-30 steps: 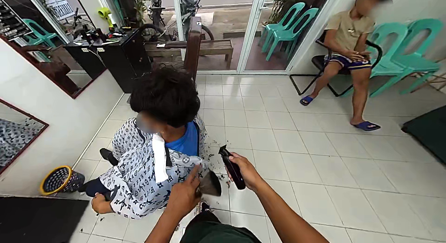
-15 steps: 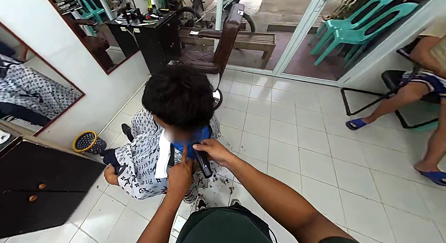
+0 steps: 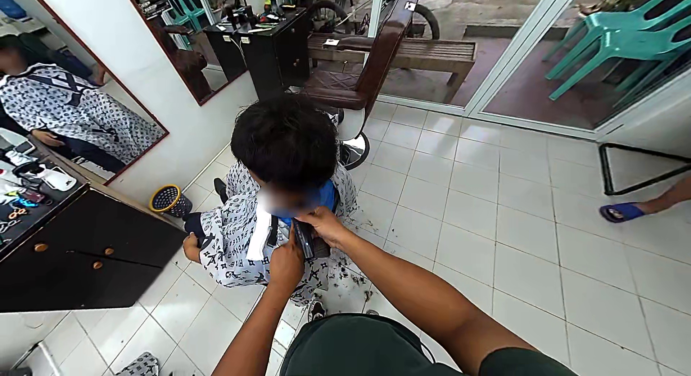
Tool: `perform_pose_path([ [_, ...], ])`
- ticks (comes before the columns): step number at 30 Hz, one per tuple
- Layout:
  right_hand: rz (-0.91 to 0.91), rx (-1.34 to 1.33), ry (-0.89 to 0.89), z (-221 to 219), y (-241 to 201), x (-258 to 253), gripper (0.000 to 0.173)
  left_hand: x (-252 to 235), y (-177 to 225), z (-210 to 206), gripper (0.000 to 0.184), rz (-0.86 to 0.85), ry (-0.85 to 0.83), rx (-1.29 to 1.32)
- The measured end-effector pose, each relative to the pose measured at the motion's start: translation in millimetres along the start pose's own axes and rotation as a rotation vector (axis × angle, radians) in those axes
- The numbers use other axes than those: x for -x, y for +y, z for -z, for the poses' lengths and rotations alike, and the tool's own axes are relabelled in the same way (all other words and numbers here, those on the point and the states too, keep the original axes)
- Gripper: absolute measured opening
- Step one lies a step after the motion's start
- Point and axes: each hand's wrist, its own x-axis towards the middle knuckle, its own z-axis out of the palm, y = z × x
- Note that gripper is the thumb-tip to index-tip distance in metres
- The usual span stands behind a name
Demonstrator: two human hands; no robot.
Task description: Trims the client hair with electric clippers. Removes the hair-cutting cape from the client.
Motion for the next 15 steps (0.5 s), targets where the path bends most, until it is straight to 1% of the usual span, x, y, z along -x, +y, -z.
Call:
perform_pose_path([
  [3,-0.081,-0.08,-0.006,1.1,1.0,-2.1,0.035,-0.5,1.4,0.4,0.076,-0.019,-0.023,-0.044],
  [5,-0.018,-0.08,0.001,0.6,2.9,-2.7,0.033,-0.2,1.7,2.2,0.074,-0.025,-0.031,-0.059],
  [7,0.071,-0.027,0.027,-0.8,6.3,-2.6,0.03,0.1,0.9,1.7,0.079,-0.009,-0.027,-0.041],
  [8,0.075,-0.016,0.037,-1.4,6.7,-1.9,0.03,-0.3,0.2,0.3,0.08,-0.004,-0.018,-0.03],
  [11,-0.033,-0.084,0.032,-2.0,5.0,0.5,0.034,0.9,0.0,-0.4,0.079,-0.014,-0.007,-0.031],
  [12,-0.025,-0.095,0.034,-2.6,5.0,1.0,0.034,1.1,0.0,-0.2,0.079,-0.015,-0.007,-0.033],
  [15,0.118,-0.023,0.052,-3.9,6.5,0.9,0.03,-2.1,-2.6,-3.4,0.081,0.006,0.003,0.007],
])
